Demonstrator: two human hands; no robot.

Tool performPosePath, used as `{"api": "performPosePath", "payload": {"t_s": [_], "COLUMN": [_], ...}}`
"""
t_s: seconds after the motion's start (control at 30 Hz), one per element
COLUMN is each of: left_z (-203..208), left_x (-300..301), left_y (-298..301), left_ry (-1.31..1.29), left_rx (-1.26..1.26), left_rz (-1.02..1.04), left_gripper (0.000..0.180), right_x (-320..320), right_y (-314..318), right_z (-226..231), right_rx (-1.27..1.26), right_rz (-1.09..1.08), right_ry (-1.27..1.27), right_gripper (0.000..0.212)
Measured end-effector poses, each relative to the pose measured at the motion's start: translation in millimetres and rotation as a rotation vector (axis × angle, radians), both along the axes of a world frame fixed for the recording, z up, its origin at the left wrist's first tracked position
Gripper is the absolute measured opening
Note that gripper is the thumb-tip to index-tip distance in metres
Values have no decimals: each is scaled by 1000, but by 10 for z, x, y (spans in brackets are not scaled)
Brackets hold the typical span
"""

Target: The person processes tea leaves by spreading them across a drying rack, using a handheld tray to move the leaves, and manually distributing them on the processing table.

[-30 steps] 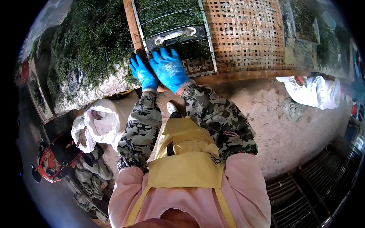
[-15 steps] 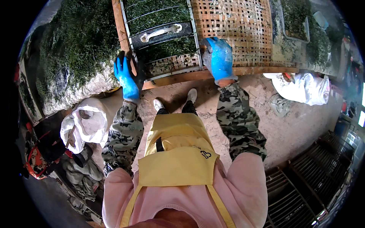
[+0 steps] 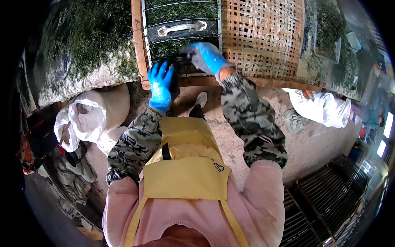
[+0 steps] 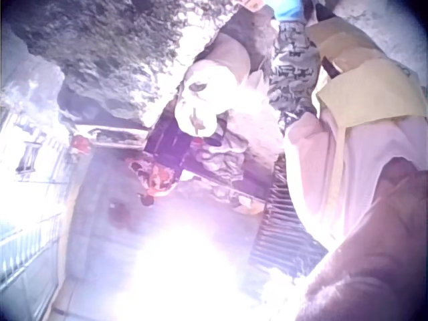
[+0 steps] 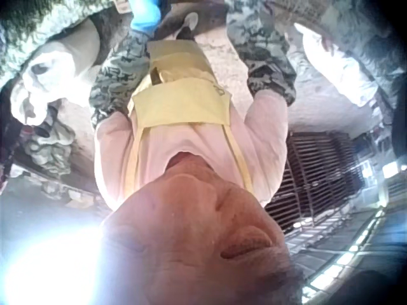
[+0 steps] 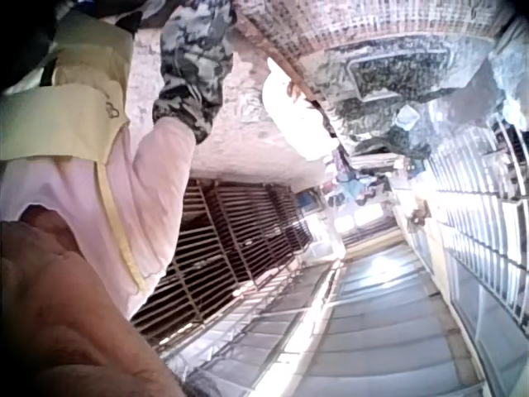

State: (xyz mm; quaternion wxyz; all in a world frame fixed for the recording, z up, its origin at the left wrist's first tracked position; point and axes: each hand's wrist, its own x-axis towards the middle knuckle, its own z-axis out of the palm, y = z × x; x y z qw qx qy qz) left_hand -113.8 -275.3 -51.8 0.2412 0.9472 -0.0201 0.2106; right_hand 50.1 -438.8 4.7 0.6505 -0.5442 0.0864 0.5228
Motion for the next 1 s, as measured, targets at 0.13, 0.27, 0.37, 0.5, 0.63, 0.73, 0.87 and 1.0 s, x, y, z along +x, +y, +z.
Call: {"api": "performPosePath", "payload": {"t_s": [0.13,0.27,0.37,0.5,0.63,0.73,0.87,1.0], "left_z": [112,112,-53,-76,-102,-77,-84,-218], "left_x": [-493,-871,-1068,-1128,-1227,-1268,-1345,-1460], "left_y": [-144,-255,-344,-335,-142,-64,29,155], "left_ry": [74,174,300,268,218,222,207,184], "left_rx": [-69,-141,-155,-163,-181,-200,-225,-226], "left_rz": [-188,-201,-246,-287,-226,-224,-243,-217], "left_gripper": [45,49,52,51,53,52,52,46], "right_x": [119,-138,-217,-296,-203,-259,-289,-235], "right_y": [-100,36,336,891,801,926,1192,1051], "right_z": [-384,-144,-314,-170,-259,-524,-522,-357], "right_rx": [77,130,-39,108,392,409,38,-5], "right_rz": [-132,-60,39,-257,52,161,-640,-102], "right_ry": [-144,-316,-99,-97,-245,-126,-97,-410], "right_gripper": [39,37,35,40,41,43,44,45]}}
